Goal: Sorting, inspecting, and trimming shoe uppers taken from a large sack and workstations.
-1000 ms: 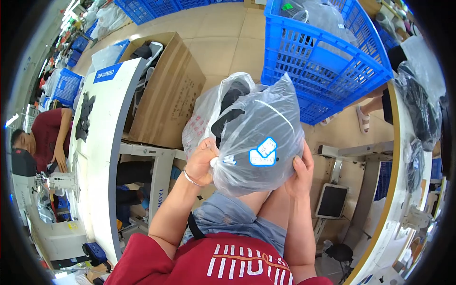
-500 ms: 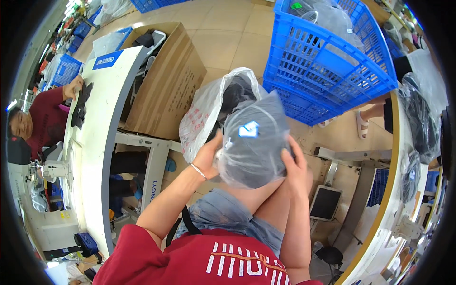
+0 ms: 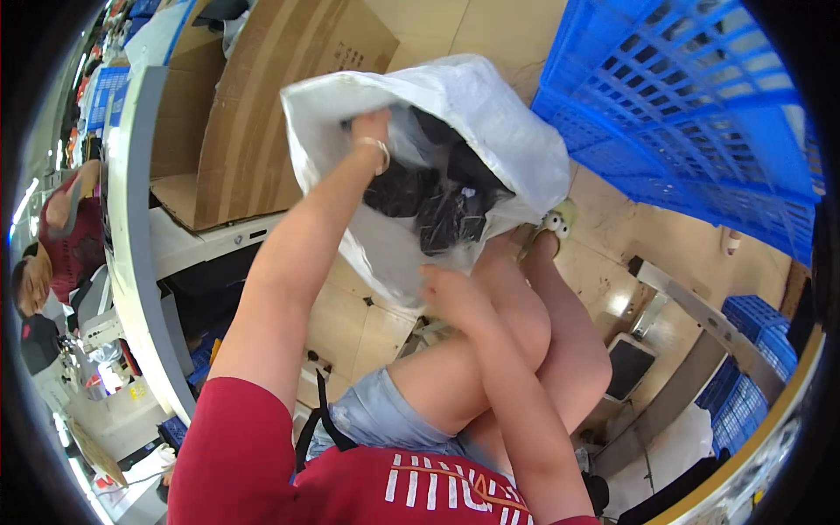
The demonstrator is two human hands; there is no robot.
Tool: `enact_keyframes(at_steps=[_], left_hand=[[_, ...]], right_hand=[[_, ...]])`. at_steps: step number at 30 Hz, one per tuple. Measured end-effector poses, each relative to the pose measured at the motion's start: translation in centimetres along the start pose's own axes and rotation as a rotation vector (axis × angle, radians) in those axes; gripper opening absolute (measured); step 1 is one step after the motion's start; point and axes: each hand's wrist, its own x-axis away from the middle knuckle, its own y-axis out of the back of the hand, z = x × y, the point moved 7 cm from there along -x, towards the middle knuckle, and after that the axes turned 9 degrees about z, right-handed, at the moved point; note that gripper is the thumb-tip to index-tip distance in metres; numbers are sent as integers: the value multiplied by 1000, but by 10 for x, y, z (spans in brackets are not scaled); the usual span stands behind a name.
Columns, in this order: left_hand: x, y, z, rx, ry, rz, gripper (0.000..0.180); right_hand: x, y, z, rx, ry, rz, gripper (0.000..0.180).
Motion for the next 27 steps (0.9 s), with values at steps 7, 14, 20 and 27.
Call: enact_keyframes(at_steps=[7, 14, 20, 27], left_hand=[[17, -89, 9, 198, 192, 361, 57], [249, -134, 115, -1165, 802, 1684, 33], [274, -193, 54, -1064, 86, 1679, 32], [215, -259, 7, -204, 935, 711, 71]], right_hand=[[2, 48, 8, 78, -7, -134, 34], [-24, 103, -41, 6, -126, 91, 49], [-32, 161, -152, -132, -231, -371, 61], [-50, 177, -112, -445, 54, -552, 74]])
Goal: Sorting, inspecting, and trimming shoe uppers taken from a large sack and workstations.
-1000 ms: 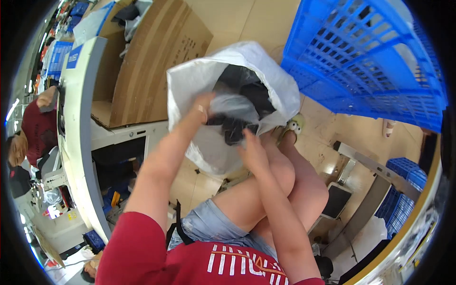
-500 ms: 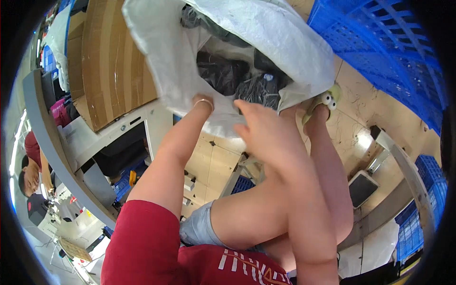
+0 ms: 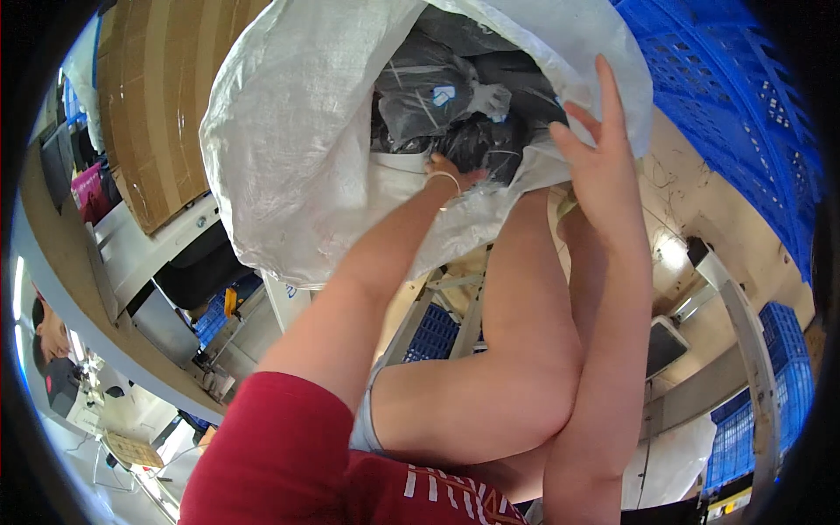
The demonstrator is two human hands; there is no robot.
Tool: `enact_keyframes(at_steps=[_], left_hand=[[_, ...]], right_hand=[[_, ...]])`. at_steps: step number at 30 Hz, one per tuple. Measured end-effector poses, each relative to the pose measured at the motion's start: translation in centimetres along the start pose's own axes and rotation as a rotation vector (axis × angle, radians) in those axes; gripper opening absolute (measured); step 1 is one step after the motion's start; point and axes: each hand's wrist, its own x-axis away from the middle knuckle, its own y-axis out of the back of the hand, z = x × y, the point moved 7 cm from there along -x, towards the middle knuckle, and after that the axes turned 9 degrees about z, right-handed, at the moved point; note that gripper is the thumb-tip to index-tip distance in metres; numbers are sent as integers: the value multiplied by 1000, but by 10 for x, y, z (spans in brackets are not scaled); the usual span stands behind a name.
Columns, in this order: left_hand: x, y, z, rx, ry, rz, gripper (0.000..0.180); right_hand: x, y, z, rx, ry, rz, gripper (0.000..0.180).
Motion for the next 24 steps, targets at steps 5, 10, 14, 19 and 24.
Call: enact_keyframes(at_steps=[5, 10, 14, 19, 24], left_hand=[[-4, -40, 30, 131, 70, 42, 58], [1, 13, -3, 108, -423, 152, 37], [95, 168, -79, 255, -660, 117, 29], [132, 262, -101, 670, -907, -129, 28], [66, 278, -72, 532, -1091, -687, 23]], right_hand=[[1, 10, -18, 89, -53, -12, 67], [8, 47, -29, 222, -202, -87, 48], [20, 91, 8, 115, -35, -505, 24], [26, 78, 45, 31, 102, -546, 19], [23, 65, 81, 109, 302, -447, 20]])
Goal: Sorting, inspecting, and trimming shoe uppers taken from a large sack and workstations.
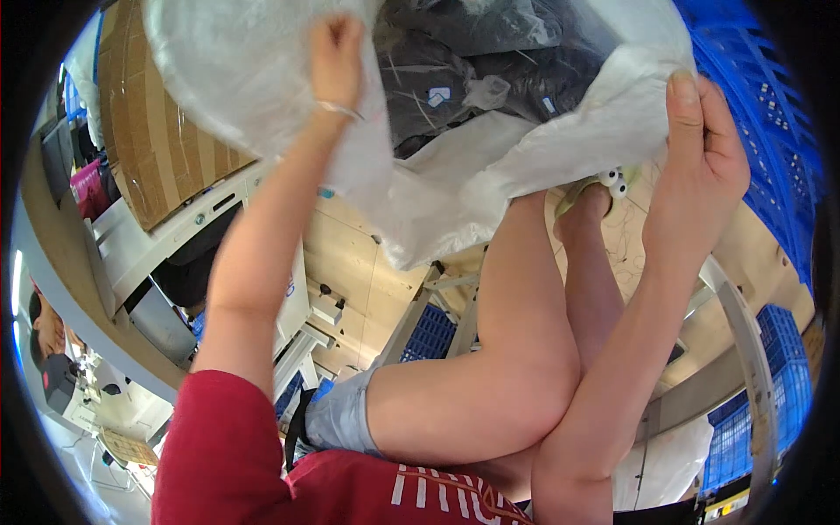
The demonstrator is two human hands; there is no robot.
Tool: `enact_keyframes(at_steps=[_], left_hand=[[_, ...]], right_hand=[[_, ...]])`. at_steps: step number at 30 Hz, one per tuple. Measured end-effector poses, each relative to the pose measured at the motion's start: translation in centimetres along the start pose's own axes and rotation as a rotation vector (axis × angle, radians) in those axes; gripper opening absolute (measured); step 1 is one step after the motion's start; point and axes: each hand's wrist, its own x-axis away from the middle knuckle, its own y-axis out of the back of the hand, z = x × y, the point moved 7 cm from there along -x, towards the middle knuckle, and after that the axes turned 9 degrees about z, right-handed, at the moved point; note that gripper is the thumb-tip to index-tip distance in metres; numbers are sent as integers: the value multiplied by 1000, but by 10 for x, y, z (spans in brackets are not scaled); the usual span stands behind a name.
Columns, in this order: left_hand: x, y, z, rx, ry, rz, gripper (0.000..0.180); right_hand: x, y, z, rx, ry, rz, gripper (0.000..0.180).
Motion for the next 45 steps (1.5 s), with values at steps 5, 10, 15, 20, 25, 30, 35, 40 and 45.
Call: enact_keyframes(at_steps=[5, 10, 15, 20, 25, 30, 35, 40, 45], left_hand=[[208, -89, 159, -1143, 472, 967, 58], [261, -90, 148, -1401, 368, 1891, 28], [281, -74, 228, -880, 539, 1392, 30], [253, -95, 236, 373, 1656, 179, 55], [189, -27, 267, 10, 1134, 404, 30], [140, 3, 153, 478, 1058, 80, 25], [77, 101, 64, 886, 854, -207, 30], [38, 133, 16, 1073, 727, -384, 38], [-32, 79, -22, 200, 228, 18, 24]], right_hand=[[8, -13, -9, -108, -169, -7, 21], [6, -8, 3, -189, -58, -27, 20], [6, -22, 9, -223, -57, 77, 21], [14, -32, 21, -197, -72, 108, 20], [8, -30, 5, -173, -94, 160, 20], [17, -32, -5, -257, -120, 133, 19], [21, -52, 0, -420, -115, 68, 20], [26, -55, -6, -436, -62, 37, 20], [32, -48, -7, -445, -134, 21, 21]])
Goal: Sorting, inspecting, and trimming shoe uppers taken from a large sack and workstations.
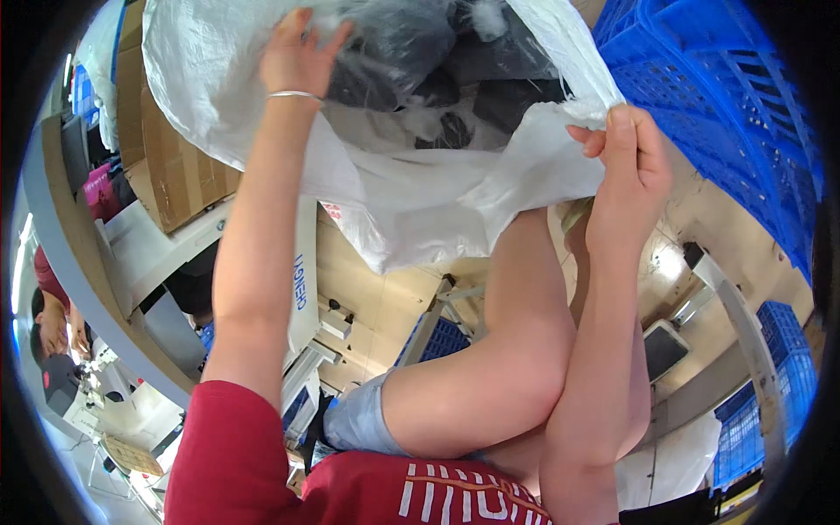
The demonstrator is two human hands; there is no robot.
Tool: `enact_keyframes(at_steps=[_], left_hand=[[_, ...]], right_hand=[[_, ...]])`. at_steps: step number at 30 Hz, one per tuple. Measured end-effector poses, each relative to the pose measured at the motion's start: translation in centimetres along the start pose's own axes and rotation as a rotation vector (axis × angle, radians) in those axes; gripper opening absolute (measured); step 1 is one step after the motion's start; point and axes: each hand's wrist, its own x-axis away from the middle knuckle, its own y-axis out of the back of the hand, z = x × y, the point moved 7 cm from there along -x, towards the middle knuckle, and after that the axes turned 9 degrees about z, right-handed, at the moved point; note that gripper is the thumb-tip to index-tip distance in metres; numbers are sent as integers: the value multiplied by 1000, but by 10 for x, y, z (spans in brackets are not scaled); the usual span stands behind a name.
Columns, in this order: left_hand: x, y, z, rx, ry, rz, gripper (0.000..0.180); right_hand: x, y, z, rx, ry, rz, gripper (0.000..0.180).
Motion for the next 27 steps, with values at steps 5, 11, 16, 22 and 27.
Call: enact_keyframes(at_steps=[5, 11, 16, 22, 27], left_hand=[[109, -120, 108, -287, -54, -114, 9], [133, -183, 291, -781, 619, 262, 30], [156, -217, 299, -578, 956, 154, 40], [150, -212, 307, -557, 864, 337, 49], [147, -190, 302, -623, 818, 490, 58]], right_hand=[[-9, 11, 9, 92, 8, 28, 19], [3, -3, -4, 141, -111, 85, 18], [13, 19, -7, 197, -131, -51, 27], [20, 16, -17, 411, -108, 114, 17], [15, 22, -15, 105, -217, -69, 18]])
